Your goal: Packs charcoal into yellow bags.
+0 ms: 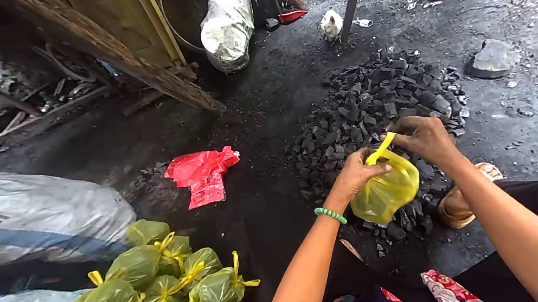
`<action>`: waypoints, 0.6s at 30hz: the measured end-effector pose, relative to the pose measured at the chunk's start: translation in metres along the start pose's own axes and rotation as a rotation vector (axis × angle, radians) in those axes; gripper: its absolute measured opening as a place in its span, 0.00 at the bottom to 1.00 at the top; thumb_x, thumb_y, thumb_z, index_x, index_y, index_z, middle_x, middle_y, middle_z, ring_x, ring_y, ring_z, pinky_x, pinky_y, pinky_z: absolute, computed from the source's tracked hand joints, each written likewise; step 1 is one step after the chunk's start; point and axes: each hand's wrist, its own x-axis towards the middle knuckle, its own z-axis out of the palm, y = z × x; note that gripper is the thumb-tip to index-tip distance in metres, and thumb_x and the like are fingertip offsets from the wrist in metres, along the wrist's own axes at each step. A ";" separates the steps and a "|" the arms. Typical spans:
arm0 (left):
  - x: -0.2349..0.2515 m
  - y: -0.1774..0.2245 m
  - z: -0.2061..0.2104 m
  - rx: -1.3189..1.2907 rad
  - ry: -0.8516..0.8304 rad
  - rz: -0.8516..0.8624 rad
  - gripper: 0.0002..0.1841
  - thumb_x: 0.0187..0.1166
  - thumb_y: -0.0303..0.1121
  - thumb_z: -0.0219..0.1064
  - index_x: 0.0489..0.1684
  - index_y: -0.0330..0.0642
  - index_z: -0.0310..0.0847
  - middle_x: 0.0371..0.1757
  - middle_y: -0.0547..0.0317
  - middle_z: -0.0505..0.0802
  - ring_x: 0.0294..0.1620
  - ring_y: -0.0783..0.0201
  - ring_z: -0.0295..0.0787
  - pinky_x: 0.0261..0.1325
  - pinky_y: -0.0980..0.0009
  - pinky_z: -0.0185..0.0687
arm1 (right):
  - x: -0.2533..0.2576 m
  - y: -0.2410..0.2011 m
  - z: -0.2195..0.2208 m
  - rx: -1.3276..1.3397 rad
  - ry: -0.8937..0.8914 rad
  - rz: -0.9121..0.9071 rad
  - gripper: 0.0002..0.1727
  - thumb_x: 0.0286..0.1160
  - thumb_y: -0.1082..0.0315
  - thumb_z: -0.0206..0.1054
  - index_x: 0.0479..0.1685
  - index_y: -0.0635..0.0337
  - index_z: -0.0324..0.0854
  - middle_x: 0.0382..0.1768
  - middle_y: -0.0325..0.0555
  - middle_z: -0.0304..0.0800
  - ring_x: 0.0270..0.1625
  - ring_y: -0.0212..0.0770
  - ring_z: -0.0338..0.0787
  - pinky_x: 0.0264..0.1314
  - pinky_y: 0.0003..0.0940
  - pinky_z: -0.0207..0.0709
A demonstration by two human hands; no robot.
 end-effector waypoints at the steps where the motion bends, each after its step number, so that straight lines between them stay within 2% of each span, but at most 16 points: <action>1: 0.000 -0.001 0.003 0.005 0.031 0.020 0.14 0.74 0.20 0.70 0.56 0.26 0.80 0.44 0.48 0.88 0.41 0.66 0.84 0.50 0.68 0.83 | -0.001 -0.002 0.000 0.038 -0.002 0.043 0.17 0.74 0.57 0.77 0.38 0.67 0.90 0.32 0.56 0.92 0.34 0.51 0.90 0.43 0.58 0.80; 2: 0.000 -0.002 0.006 0.024 0.040 0.029 0.12 0.76 0.21 0.69 0.55 0.26 0.81 0.43 0.48 0.89 0.40 0.66 0.84 0.50 0.67 0.82 | -0.002 -0.004 0.000 0.089 -0.011 0.111 0.16 0.76 0.59 0.75 0.38 0.66 0.89 0.30 0.52 0.90 0.30 0.43 0.86 0.39 0.49 0.79; 4: 0.000 -0.002 0.005 0.073 0.008 0.061 0.12 0.82 0.23 0.65 0.58 0.28 0.81 0.44 0.47 0.89 0.41 0.65 0.84 0.51 0.65 0.83 | -0.005 -0.006 0.002 0.287 -0.041 0.289 0.12 0.83 0.62 0.69 0.40 0.64 0.87 0.23 0.39 0.84 0.16 0.27 0.73 0.22 0.26 0.72; 5: -0.001 -0.001 0.003 0.092 -0.003 0.083 0.11 0.83 0.24 0.63 0.58 0.28 0.80 0.45 0.47 0.89 0.41 0.66 0.83 0.49 0.66 0.81 | -0.008 -0.006 0.003 0.435 -0.070 0.380 0.13 0.88 0.62 0.62 0.41 0.64 0.85 0.20 0.36 0.83 0.11 0.23 0.69 0.14 0.21 0.68; 7: -0.002 0.002 0.000 0.152 -0.014 0.117 0.11 0.84 0.24 0.61 0.58 0.30 0.80 0.49 0.46 0.89 0.45 0.63 0.85 0.52 0.62 0.82 | -0.017 -0.007 0.002 0.679 -0.180 0.550 0.22 0.96 0.56 0.47 0.47 0.61 0.82 0.24 0.38 0.90 0.08 0.24 0.70 0.10 0.21 0.67; 9: -0.004 0.006 0.000 0.270 -0.023 0.147 0.11 0.84 0.23 0.61 0.58 0.30 0.82 0.56 0.41 0.88 0.55 0.54 0.85 0.62 0.54 0.80 | -0.027 -0.001 0.003 0.814 -0.304 0.610 0.31 0.96 0.46 0.37 0.56 0.60 0.82 0.33 0.44 0.96 0.13 0.31 0.82 0.14 0.25 0.78; 11: -0.005 0.008 0.000 0.384 -0.008 0.177 0.11 0.83 0.23 0.62 0.58 0.29 0.83 0.59 0.38 0.86 0.60 0.48 0.84 0.66 0.50 0.78 | -0.033 -0.006 0.006 0.831 -0.341 0.675 0.37 0.94 0.41 0.30 0.65 0.59 0.78 0.38 0.49 0.96 0.19 0.37 0.89 0.18 0.30 0.83; 13: -0.007 0.007 0.000 0.467 0.035 0.206 0.12 0.84 0.23 0.61 0.58 0.29 0.84 0.61 0.37 0.86 0.63 0.46 0.84 0.67 0.48 0.77 | -0.036 -0.016 0.013 0.846 -0.254 0.750 0.37 0.94 0.41 0.28 0.65 0.59 0.77 0.40 0.51 0.95 0.23 0.41 0.91 0.22 0.35 0.85; 15: -0.008 0.004 0.003 0.534 0.113 0.236 0.11 0.84 0.25 0.62 0.58 0.31 0.84 0.63 0.37 0.85 0.61 0.44 0.84 0.64 0.46 0.80 | -0.038 -0.022 0.025 0.923 -0.102 0.782 0.33 0.96 0.44 0.32 0.64 0.62 0.76 0.43 0.52 0.93 0.24 0.42 0.91 0.23 0.37 0.86; 17: -0.005 0.007 0.004 0.560 0.164 0.201 0.11 0.85 0.25 0.62 0.58 0.32 0.83 0.65 0.38 0.83 0.61 0.44 0.84 0.62 0.46 0.81 | -0.038 -0.027 0.035 0.981 0.011 0.781 0.33 0.97 0.46 0.33 0.60 0.63 0.77 0.40 0.51 0.93 0.22 0.41 0.90 0.23 0.35 0.86; 18: -0.004 0.009 0.003 0.559 0.174 0.174 0.10 0.85 0.25 0.62 0.58 0.32 0.83 0.63 0.38 0.84 0.60 0.44 0.85 0.62 0.45 0.81 | -0.037 -0.027 0.039 0.989 0.031 0.777 0.33 0.97 0.47 0.33 0.59 0.65 0.78 0.36 0.51 0.93 0.21 0.40 0.89 0.22 0.34 0.85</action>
